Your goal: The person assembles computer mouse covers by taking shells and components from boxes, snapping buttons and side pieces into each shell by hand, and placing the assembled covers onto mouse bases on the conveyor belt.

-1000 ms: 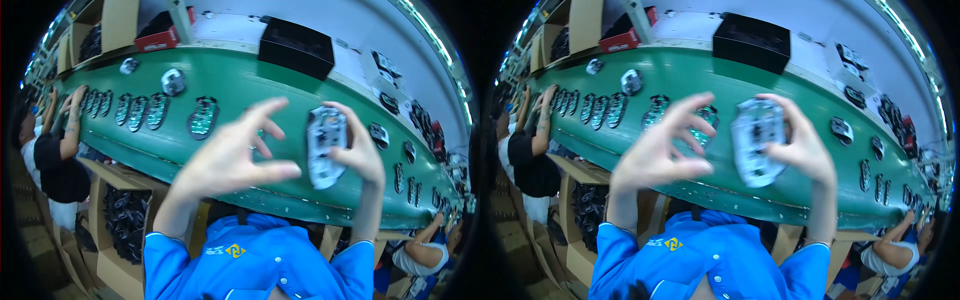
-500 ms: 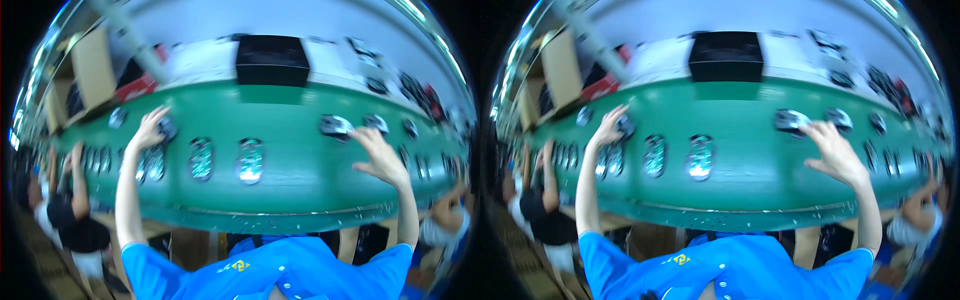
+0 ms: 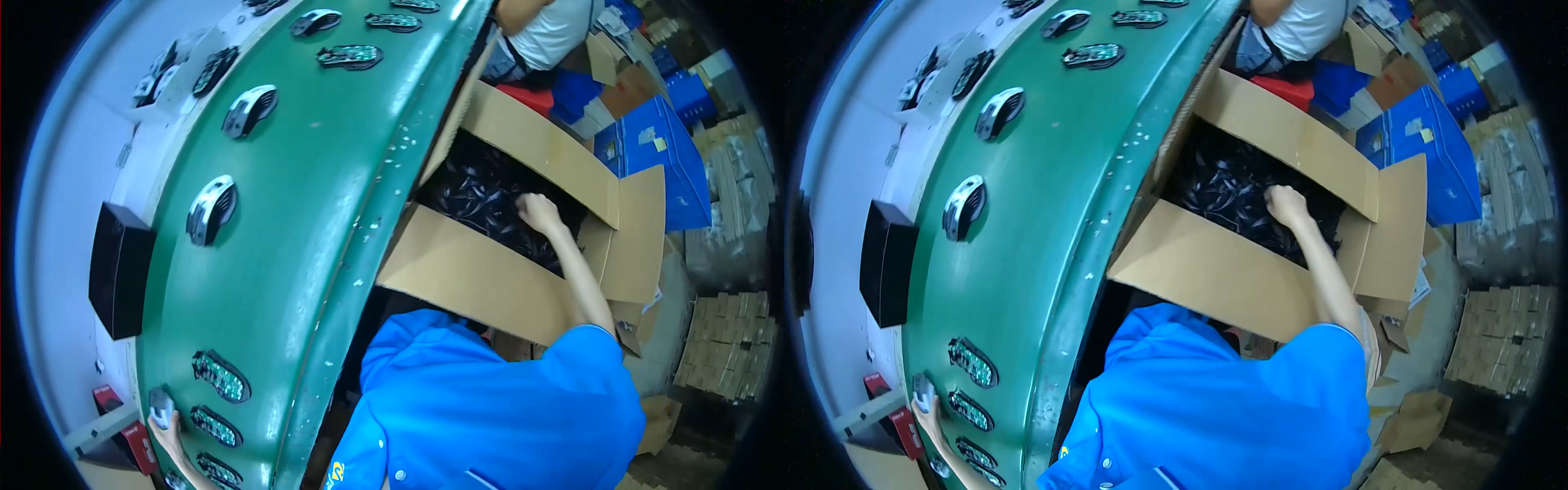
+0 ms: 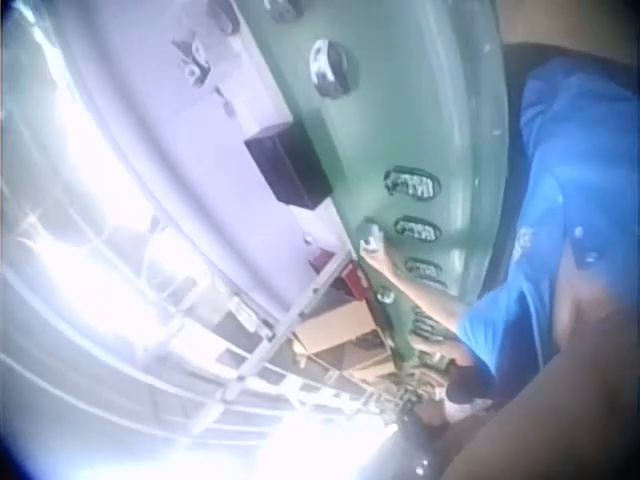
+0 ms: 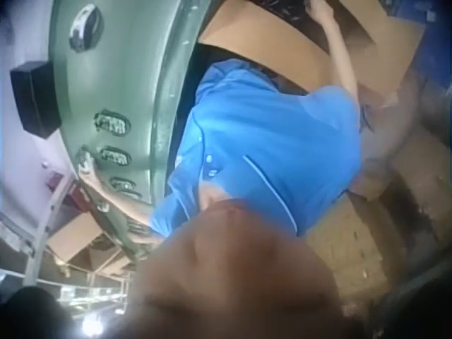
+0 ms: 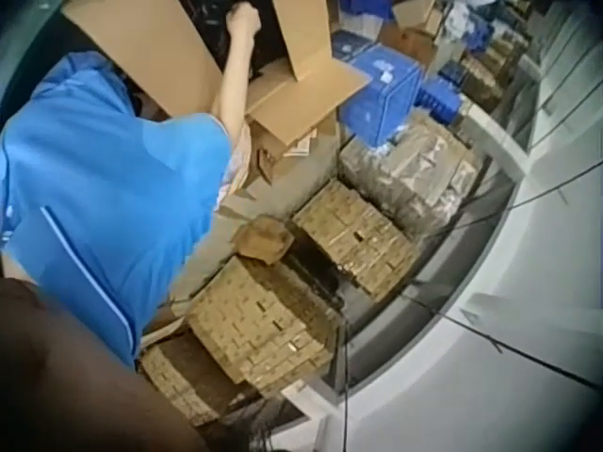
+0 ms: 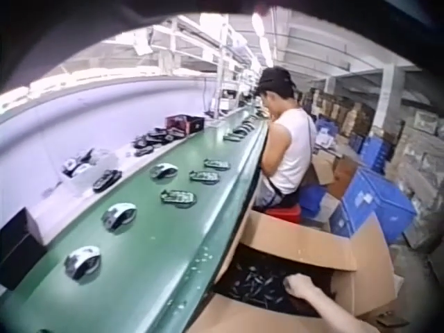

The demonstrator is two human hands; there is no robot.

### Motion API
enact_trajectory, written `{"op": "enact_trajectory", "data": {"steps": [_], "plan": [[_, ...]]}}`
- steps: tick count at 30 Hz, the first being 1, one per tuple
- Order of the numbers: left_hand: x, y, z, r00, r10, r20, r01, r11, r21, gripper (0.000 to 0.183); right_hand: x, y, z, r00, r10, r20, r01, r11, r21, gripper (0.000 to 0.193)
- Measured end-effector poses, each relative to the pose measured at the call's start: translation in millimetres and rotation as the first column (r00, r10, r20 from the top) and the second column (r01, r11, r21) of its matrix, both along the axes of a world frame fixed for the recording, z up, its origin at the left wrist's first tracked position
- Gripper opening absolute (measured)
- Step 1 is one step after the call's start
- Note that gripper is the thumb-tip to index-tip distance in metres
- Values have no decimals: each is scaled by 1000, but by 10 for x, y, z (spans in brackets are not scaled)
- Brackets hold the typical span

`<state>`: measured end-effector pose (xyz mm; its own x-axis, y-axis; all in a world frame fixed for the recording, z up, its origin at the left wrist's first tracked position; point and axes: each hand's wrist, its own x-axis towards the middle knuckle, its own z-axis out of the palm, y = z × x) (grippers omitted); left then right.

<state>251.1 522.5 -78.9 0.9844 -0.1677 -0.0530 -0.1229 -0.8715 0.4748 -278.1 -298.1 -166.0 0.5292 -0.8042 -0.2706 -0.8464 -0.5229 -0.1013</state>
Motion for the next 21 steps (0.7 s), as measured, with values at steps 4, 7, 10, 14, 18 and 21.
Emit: {"op": "enact_trajectory", "data": {"steps": [4, 7, 10, 14, 18, 21], "plan": [[-74, -959, 282, 965, 258, -47, -217, 687, -694, 65, 79, -142, -743, 962, -20, 274, 51, 993, -107, 21], [-827, -2021, 975, 995, -24, -98, -81, 381, -921, 65, 508, -129, -884, 923, 196, 330, -150, 976, -161, 28], [-1335, -2403, 1201, 986, -121, -114, -55, 410, -910, 68, 897, -188, -924, 882, 309, 355, -246, 946, -213, 35], [-1688, -2765, 1233, 956, -293, -4, 164, 547, -821, 82, 1251, -222, -977, 938, -14, 345, 42, 997, -72, 36], [-1837, -3333, 1149, 924, -320, -211, 20, 589, -808, 83, 1270, -346, -1091, 926, -302, 226, 298, 953, 54, 39], [-1953, -3573, 1050, 902, -340, -267, -77, 483, -872, 83, 1158, -497, -797, 881, -402, 250, 328, 899, 290, 41]]}}
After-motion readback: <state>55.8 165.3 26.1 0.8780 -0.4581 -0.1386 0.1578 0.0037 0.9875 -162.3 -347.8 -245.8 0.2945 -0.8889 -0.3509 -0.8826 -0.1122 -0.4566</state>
